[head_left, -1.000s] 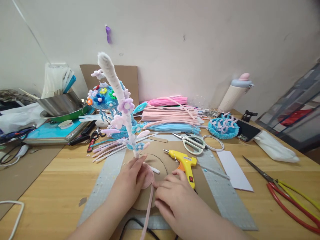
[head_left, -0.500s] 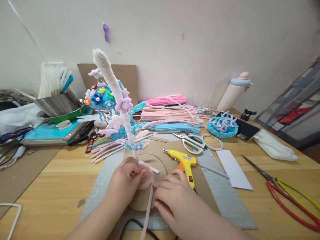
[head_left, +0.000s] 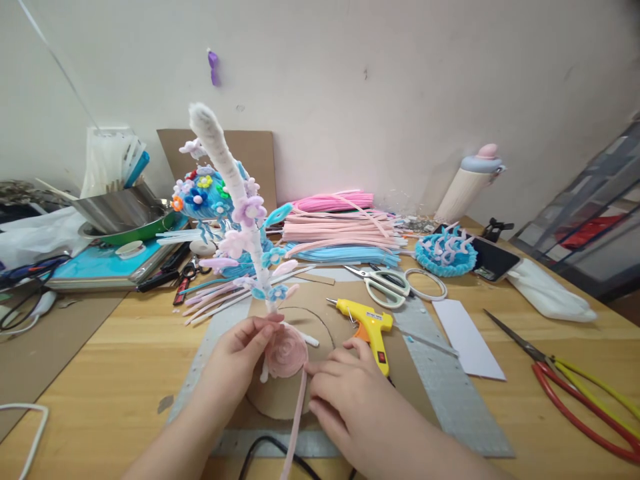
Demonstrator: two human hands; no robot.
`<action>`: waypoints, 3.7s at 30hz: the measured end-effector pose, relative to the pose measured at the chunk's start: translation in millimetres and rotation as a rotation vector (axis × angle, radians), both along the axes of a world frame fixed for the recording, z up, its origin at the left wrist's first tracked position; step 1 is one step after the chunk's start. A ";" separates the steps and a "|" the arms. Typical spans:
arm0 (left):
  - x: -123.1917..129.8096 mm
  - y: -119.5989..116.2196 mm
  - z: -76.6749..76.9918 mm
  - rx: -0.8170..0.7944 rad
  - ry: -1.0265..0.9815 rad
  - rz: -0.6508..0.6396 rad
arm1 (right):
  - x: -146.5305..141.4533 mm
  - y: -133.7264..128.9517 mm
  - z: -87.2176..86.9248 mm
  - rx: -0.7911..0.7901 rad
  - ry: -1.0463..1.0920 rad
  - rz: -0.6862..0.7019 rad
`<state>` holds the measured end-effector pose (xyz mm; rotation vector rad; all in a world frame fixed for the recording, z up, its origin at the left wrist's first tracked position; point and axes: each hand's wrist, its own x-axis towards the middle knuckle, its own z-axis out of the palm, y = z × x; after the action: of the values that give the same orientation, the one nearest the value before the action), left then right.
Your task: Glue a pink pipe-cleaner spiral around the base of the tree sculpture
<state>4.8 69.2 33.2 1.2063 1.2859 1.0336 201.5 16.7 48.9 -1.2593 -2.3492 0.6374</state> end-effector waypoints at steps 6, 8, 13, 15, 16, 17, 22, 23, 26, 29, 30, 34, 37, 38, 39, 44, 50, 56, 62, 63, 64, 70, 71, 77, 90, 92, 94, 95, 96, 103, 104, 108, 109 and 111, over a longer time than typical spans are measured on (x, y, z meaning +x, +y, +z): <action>27.8 5.7 15.2 -0.122 -0.138 -0.084 | -1.1 0.3 0.0 0.000 -0.005 -0.001; 33.5 5.2 23.9 -0.234 -0.269 -0.153 | -1.4 0.8 -0.6 0.008 0.002 -0.004; 21.1 -5.1 40.1 -0.180 -0.445 -0.205 | -0.5 1.0 0.1 0.009 0.006 0.013; 2.7 -8.8 37.4 -0.141 -0.367 -0.099 | 0.3 0.8 1.1 0.014 0.006 0.020; -8.7 -9.4 33.9 -0.112 -0.304 -0.011 | 0.6 0.6 1.4 0.021 0.005 0.022; -20.6 -9.3 29.4 -0.089 -0.210 0.061 | 1.0 0.3 1.6 0.030 0.005 0.022; -66.7 -4.5 8.1 0.120 0.540 0.330 | 1.9 -1.6 1.3 0.021 -0.003 0.019; -71.5 -4.9 6.1 0.162 0.615 0.329 | 1.9 -2.0 1.0 0.020 -0.003 0.017; -81.5 -10.1 3.2 0.126 0.878 0.345 | 1.6 -2.8 0.1 0.023 0.008 0.003; -91.1 -16.6 0.8 0.140 0.977 0.377 | 0.8 -3.2 -0.6 0.021 0.029 -0.005; -93.9 -18.7 0.0 0.221 0.919 0.366 | 0.5 -3.4 -0.8 0.019 0.034 -0.003; -93.8 -30.1 -0.5 0.165 0.938 0.334 | -0.1 -4.5 -0.7 0.011 0.029 0.018; -79.6 -37.0 -1.9 0.196 0.971 0.238 | 0.5 -5.7 1.3 0.011 0.024 0.025; -73.5 -37.8 -3.6 0.319 0.916 0.172 | 0.7 -6.1 2.4 0.006 0.022 0.026; -67.6 -37.8 -5.9 0.420 0.899 0.092 | 0.9 -6.5 3.6 -0.004 0.019 0.027; -48.9 -37.7 -20.9 0.467 1.032 -0.095 | -0.7 -8.1 3.3 -0.020 -0.042 0.040; -42.3 -53.1 -19.4 0.452 1.144 -0.065 | 0.6 -6.0 -8.1 -0.011 -0.190 0.067; -31.6 -82.4 -14.5 0.455 1.184 -0.021 | 5.4 -0.3 -0.6 0.002 -0.106 0.014; -23.4 -114.9 -28.3 0.542 1.026 -0.043 | -1.0 5.5 -3.1 0.044 -0.076 -0.065; -23.5 -114.9 -27.5 0.545 1.007 -0.058 | -1.9 5.9 -4.4 0.046 -0.077 -0.068; -24.2 -112.4 -25.7 0.549 1.000 -0.070 | -2.5 6.1 -5.7 0.046 -0.078 -0.070; -30.1 -69.7 -11.4 0.629 1.182 -0.201 | -3.1 5.2 -9.2 0.041 -0.079 -0.083; -30.6 -64.1 -10.8 0.643 1.202 -0.238 | -3.1 5.4 -9.1 0.036 -0.077 -0.084; -31.9 -54.8 -12.7 0.692 1.271 -0.347 | -4.9 8.0 -8.7 0.003 -0.065 -0.103; -63.7 -59.3 -14.9 0.466 0.688 -0.066 | -3.5 9.0 -10.4 -0.035 0.007 -0.120; -70.5 -62.4 -15.9 0.393 0.636 0.033 | -3.2 9.4 -10.1 -0.035 0.008 -0.120; -74.3 -64.2 -14.1 0.358 0.624 0.082 | -2.7 9.6 -10.5 -0.032 0.002 -0.117; -75.1 -64.6 -12.1 0.356 0.619 0.090 | -2.4 9.7 -10.7 -0.029 -0.004 -0.116; -75.3 -64.7 -9.7 0.360 0.617 0.089 | -2.1 9.7 -11.0 -0.027 -0.012 -0.114; -82.4 -62.9 -0.4 0.413 0.649 0.044 | -1.7 10.0 -9.0 -0.036 -0.043 -0.104; -86.2 -62.6 -0.7 0.420 0.675 0.076 | -1.8 10.1 -8.6 -0.038 -0.043 -0.104; -105.7 -58.0 0.9 0.351 0.837 0.222 | -2.1 9.9 -8.8 -0.040 -0.040 -0.109; -110.5 -55.9 2.6 0.317 0.875 0.242 | -2.1 9.7 -9.1 -0.039 -0.039 -0.109; -118.9 -51.8 6.9 0.228 0.940 0.279 | -2.0 9.3 -9.7 -0.040 -0.039 -0.107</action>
<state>-114.1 17.4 40.1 1.8315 2.1409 0.8250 199.6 25.9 39.3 -1.4166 -2.2917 0.6335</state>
